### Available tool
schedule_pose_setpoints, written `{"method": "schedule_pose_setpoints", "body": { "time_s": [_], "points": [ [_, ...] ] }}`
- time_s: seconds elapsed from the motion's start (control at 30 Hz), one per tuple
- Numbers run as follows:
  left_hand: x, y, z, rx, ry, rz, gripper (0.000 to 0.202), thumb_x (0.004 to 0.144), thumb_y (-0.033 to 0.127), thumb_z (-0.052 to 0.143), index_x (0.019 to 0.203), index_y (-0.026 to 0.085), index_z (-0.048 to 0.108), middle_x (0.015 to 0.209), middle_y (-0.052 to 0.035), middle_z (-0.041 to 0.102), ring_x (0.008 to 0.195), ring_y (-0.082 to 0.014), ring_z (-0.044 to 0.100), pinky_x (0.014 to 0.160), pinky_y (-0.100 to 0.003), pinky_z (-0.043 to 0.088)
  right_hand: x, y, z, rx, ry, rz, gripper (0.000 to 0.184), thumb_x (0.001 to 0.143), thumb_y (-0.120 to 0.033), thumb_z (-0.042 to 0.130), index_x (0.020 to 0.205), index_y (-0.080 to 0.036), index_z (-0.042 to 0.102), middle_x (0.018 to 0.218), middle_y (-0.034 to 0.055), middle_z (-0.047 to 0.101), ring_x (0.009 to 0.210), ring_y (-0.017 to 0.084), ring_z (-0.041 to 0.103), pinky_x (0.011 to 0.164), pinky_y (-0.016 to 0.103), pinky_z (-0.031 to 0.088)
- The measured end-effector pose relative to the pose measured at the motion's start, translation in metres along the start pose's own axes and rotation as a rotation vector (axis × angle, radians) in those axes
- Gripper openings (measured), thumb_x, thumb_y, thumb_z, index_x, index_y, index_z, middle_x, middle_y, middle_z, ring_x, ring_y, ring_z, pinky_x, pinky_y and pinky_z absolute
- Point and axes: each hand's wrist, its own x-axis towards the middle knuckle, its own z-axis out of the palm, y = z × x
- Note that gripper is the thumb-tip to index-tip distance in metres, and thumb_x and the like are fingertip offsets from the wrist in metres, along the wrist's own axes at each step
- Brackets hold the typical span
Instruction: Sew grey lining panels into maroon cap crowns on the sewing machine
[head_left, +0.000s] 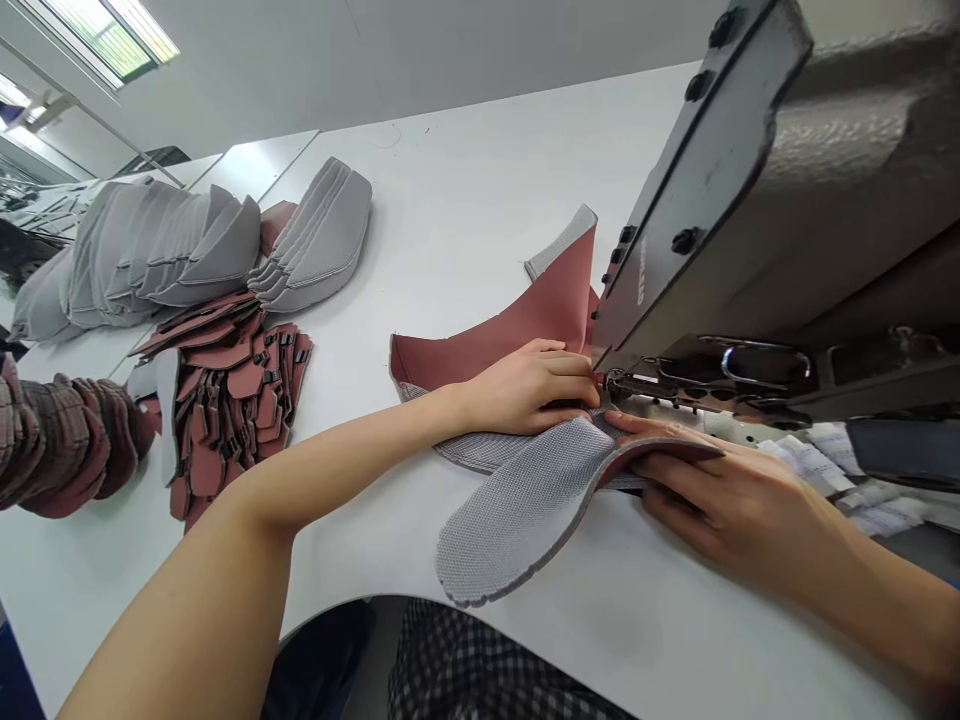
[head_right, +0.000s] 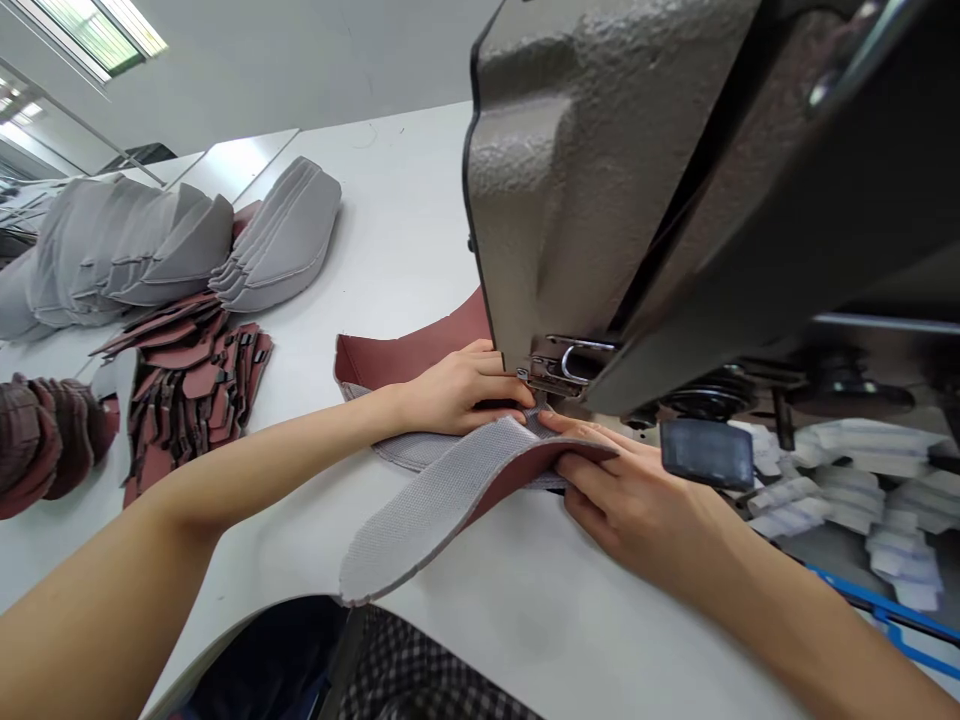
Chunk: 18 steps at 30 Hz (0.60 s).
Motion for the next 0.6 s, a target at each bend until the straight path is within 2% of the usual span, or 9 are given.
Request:
{"method": "schedule_pose_setpoints", "body": {
  "time_s": [0.23, 0.4, 0.53, 0.6],
  "points": [
    [0.0, -0.0027, 0.0009, 0.007, 0.015, 0.022, 0.028, 0.103, 0.034, 0.046, 0.107, 0.018, 0.069, 0.112, -0.0081, 0.073, 0.106, -0.0186, 0.065, 0.101, -0.032, 0.039, -0.0032, 0.0015, 0.0014, -0.014, -0.006, -0.02, 0.022, 0.101, -0.018, 0.043, 0.108, -0.015, 0.064, 0.134, 0.0151, 0.062, 0.126, 0.026, 0.059, 0.092, 0.044, 0.062],
    [0.0009, -0.0043, 0.0022, 0.032, 0.028, 0.016, 0.029, 0.102, 0.034, 0.047, 0.108, 0.017, 0.07, 0.115, -0.0098, 0.073, 0.11, -0.0199, 0.065, 0.102, -0.033, 0.039, -0.0038, 0.0025, 0.0022, 0.003, -0.032, 0.04, 0.025, 0.102, -0.022, 0.041, 0.105, -0.02, 0.065, 0.135, 0.0109, 0.062, 0.121, 0.025, 0.062, 0.089, 0.044, 0.063],
    [0.0018, -0.0041, 0.0002, 0.028, 0.019, 0.007, 0.03, 0.102, 0.036, 0.048, 0.108, 0.017, 0.07, 0.114, -0.0098, 0.073, 0.11, -0.0202, 0.065, 0.103, -0.034, 0.04, -0.0061, 0.0051, 0.0065, -0.003, -0.08, 0.004, 0.028, 0.102, -0.023, 0.04, 0.106, -0.017, 0.066, 0.139, 0.0141, 0.06, 0.126, 0.026, 0.059, 0.094, 0.044, 0.062],
    [0.0021, -0.0046, -0.0009, 0.023, 0.015, 0.007, 0.029, 0.101, 0.036, 0.05, 0.108, 0.017, 0.071, 0.113, -0.0096, 0.073, 0.109, -0.0204, 0.066, 0.103, -0.033, 0.04, -0.0059, 0.0058, 0.007, 0.06, -0.081, 0.048, 0.031, 0.102, -0.025, 0.038, 0.101, -0.017, 0.068, 0.136, 0.0133, 0.062, 0.128, 0.025, 0.058, 0.097, 0.04, 0.061]
  ]
}}
